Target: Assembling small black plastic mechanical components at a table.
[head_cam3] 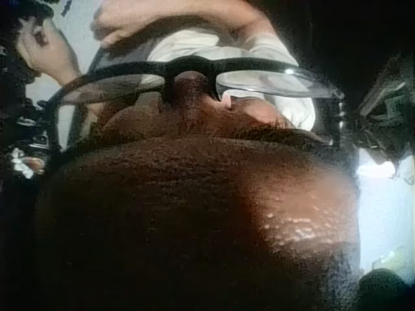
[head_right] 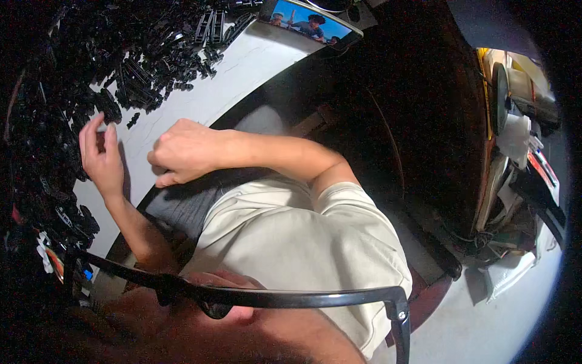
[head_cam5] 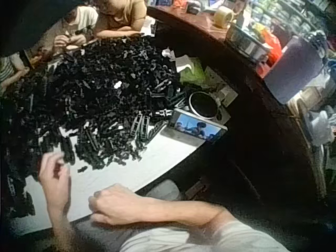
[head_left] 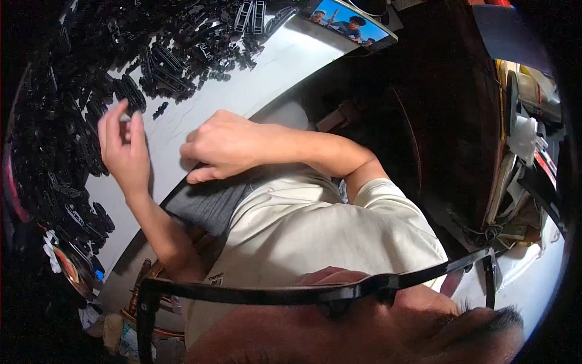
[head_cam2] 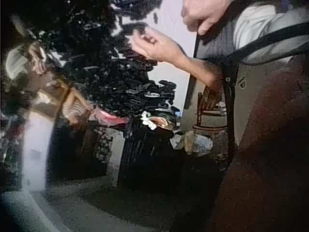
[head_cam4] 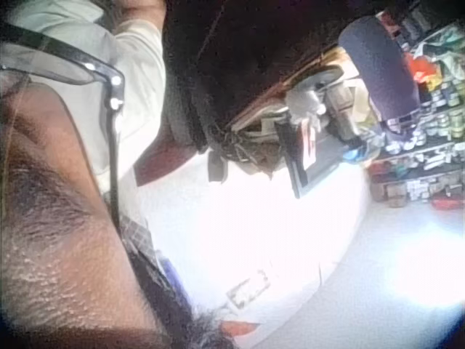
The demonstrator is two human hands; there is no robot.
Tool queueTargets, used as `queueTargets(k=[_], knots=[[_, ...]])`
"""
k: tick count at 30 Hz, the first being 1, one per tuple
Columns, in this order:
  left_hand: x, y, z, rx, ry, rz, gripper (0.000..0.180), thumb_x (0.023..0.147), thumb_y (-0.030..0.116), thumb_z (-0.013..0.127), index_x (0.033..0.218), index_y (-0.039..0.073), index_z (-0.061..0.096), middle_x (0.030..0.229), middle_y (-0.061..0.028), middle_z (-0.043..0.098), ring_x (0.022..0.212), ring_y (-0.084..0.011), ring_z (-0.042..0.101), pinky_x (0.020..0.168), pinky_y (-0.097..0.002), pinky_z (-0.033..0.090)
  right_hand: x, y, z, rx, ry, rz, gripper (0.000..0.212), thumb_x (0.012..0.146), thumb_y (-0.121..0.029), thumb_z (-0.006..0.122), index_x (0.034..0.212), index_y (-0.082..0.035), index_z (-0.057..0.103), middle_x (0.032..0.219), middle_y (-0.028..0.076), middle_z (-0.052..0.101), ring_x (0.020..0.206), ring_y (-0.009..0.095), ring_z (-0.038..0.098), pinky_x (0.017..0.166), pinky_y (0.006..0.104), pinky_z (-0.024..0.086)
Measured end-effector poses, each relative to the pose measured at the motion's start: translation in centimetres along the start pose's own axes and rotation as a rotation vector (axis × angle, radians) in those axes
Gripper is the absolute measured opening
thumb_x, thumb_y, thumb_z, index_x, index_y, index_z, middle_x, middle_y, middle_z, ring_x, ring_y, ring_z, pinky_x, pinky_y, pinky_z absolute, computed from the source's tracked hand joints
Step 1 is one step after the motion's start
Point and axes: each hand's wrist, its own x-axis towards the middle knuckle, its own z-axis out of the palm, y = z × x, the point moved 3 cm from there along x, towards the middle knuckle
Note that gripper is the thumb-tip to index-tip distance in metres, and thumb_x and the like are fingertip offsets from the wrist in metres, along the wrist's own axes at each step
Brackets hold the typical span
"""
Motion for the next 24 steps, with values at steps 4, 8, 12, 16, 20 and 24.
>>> queueTargets(k=[4, 8, 12, 16, 20, 24], knots=[[2.2, 1.1, 1.6, 0.484, 0.063, 0.281, 0.038, 0.097, 0.021, 0.071, 0.134, 0.013, 0.068, 0.136, -0.011, 0.061, 0.119, -0.0304, 0.061, 0.103, -0.0409, 0.048, 3.2, 0.8, 1.4, -0.145, 0.381, -0.031, 0.026, 0.092, -0.03, 0.07, 0.09, -0.005, 0.064, 0.085, 0.013, 0.066, 0.075, 0.034, 0.072, 0.061, 0.0433, 0.059], [1.8, 0.4, 2.0, 0.548, 0.072, 0.322, 0.035, 0.096, 0.02, 0.071, 0.13, 0.011, 0.071, 0.133, -0.0107, 0.064, 0.125, -0.0324, 0.058, 0.107, -0.0448, 0.045, 4.7, 1.8, 1.5, -0.288, 0.644, 0.169, 0.014, 0.087, -0.015, 0.068, 0.086, -0.003, 0.061, 0.082, 0.012, 0.065, 0.071, 0.029, 0.072, 0.056, 0.04, 0.058], [0.2, 0.0, 1.6, 0.708, 0.119, 0.411, 0.021, 0.094, 0.014, 0.071, 0.114, 0.009, 0.076, 0.129, -0.0081, 0.068, 0.123, -0.0309, 0.059, 0.105, -0.0436, 0.046, 4.5, 2.2, 2.2, -0.332, 0.642, 0.139, 0.011, 0.081, -0.013, 0.069, 0.085, -0.005, 0.062, 0.083, 0.01, 0.063, 0.073, 0.026, 0.072, 0.057, 0.0394, 0.058], [-1.4, -0.3, 1.5, 0.621, 0.159, 0.397, 0.017, 0.092, 0.009, 0.072, 0.108, 0.007, 0.076, 0.124, -0.0078, 0.071, 0.118, -0.0309, 0.062, 0.101, -0.0428, 0.048, 3.7, 2.0, 1.9, -0.317, 0.679, 0.081, 0.01, 0.08, -0.014, 0.07, 0.081, -0.006, 0.063, 0.088, 0.009, 0.061, 0.074, 0.024, 0.069, 0.059, 0.0374, 0.057], [-2.7, -1.0, 1.2, 0.467, 0.107, 0.213, 0.025, 0.091, 0.01, 0.074, 0.116, 0.006, 0.071, 0.119, -0.0114, 0.07, 0.109, -0.0333, 0.062, 0.096, -0.0449, 0.048, 3.2, 1.9, 2.3, -0.349, 0.69, 0.021, 0.01, 0.079, -0.015, 0.07, 0.079, -0.008, 0.063, 0.089, 0.008, 0.06, 0.075, 0.023, 0.067, 0.06, 0.0362, 0.056], [-2.6, 0.2, 0.5, 0.452, 0.091, 0.194, 0.031, 0.091, 0.012, 0.074, 0.121, 0.005, 0.068, 0.117, -0.0142, 0.069, 0.107, -0.0347, 0.062, 0.095, -0.0457, 0.049, 2.3, 1.8, 2.4, -0.36, 0.76, 0.056, 0.012, 0.079, -0.017, 0.071, 0.079, -0.008, 0.064, 0.09, 0.007, 0.061, 0.076, 0.023, 0.066, 0.06, 0.0366, 0.056]])
